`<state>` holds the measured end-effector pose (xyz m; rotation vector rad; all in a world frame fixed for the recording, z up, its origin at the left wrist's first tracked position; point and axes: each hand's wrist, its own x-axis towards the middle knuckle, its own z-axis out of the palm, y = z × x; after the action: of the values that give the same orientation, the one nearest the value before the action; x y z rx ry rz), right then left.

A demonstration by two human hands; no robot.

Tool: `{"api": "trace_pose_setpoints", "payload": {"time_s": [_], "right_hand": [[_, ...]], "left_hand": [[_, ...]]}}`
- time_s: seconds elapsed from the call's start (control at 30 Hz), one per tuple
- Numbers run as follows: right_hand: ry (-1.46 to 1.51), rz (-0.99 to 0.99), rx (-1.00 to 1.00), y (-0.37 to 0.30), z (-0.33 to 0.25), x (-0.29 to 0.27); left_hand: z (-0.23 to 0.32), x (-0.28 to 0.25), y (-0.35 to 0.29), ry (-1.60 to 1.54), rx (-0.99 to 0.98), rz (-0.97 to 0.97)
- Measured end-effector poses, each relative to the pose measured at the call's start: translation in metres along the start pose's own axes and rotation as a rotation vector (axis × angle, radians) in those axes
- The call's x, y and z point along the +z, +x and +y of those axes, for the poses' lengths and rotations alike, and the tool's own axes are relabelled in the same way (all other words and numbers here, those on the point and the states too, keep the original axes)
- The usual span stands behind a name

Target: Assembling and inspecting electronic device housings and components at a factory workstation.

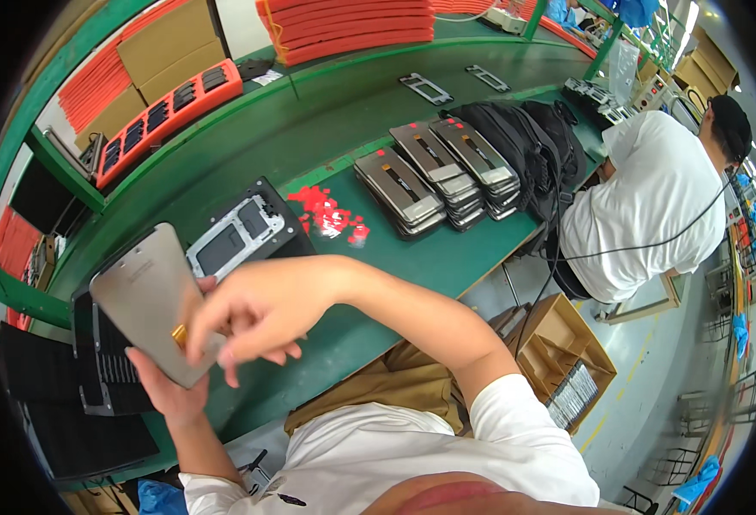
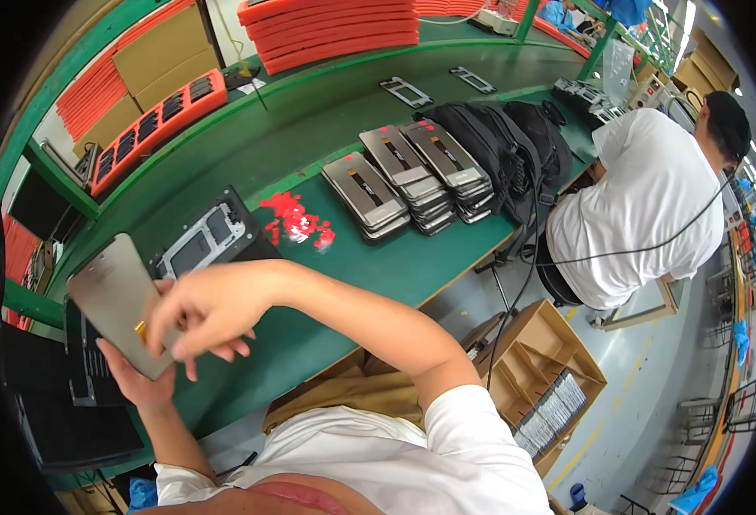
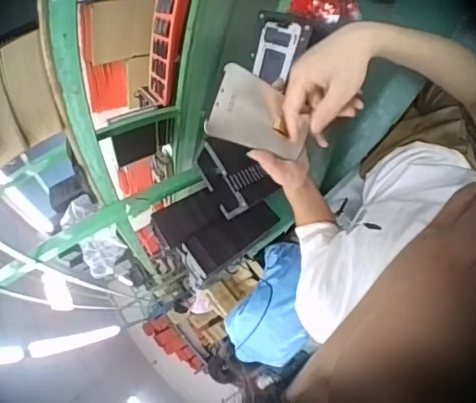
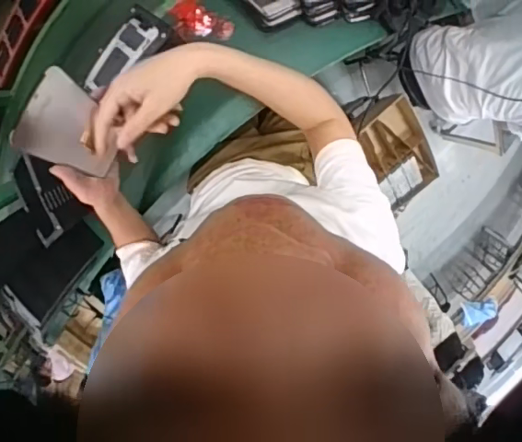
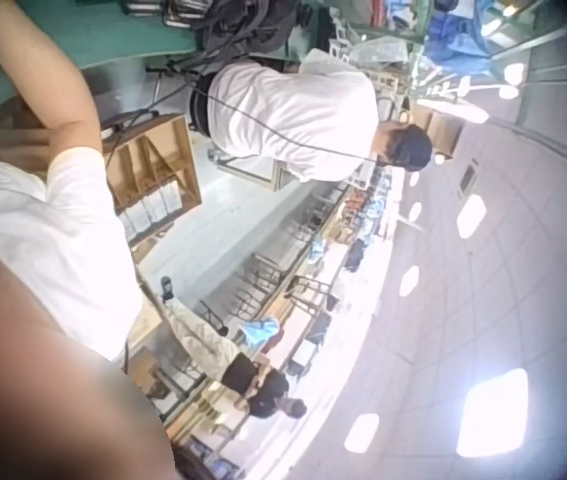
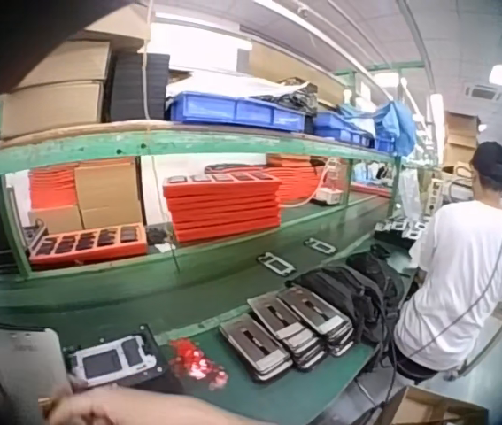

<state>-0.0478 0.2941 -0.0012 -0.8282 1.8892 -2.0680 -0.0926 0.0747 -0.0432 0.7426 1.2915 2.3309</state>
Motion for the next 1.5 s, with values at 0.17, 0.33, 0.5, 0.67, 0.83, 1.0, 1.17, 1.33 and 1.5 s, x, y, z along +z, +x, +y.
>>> {"api": "trace_pose_setpoints", "payload": {"time_s": [0.17, 0.33, 0.5, 0.67, 0.83, 1.0, 1.17, 1.33, 1.5], "right_hand": [[-0.499, -0.342, 0.151, 0.024, -0.034, -0.009], [-0.901, 0.045, -0.25, 0.008, -0.076, -0.031], [-1.008, 0.592, -0.101, -0.017, -0.078, -0.057], [-1.087, 0.647, 0.145, -0.018, -0.072, -0.076], [-0.902, 0.549, 0.336, -0.011, -0.053, -0.105], [-0.815, 0.541, 0.722, -0.004, -0.031, -0.126], [-0.684, 0.504, 0.789, -0.002, -0.022, -0.13], [-0.677, 0.317, 0.804, 0.001, -0.007, -0.14], [-0.673, 0.246, 0.829, 0.003, 0.002, -0.146]], "left_hand": [[0.042, -0.033, 0.005, 0.362, 0.175, -0.223], [0.069, -0.039, 0.02, 0.436, 0.123, -0.128], [0.064, -0.007, 0.076, 0.861, 0.261, -0.092], [0.052, -0.016, 0.098, 1.209, 0.21, -0.112], [0.035, -0.018, 0.098, 1.321, 0.132, -0.208], [0.024, -0.02, 0.101, 1.32, 0.103, -0.321], [-0.002, -0.015, 0.105, 1.31, 0.238, -0.291], [-0.01, -0.007, 0.099, 1.401, 0.296, -0.228], [-0.003, -0.005, 0.096, 1.472, 0.287, -0.265]]}}
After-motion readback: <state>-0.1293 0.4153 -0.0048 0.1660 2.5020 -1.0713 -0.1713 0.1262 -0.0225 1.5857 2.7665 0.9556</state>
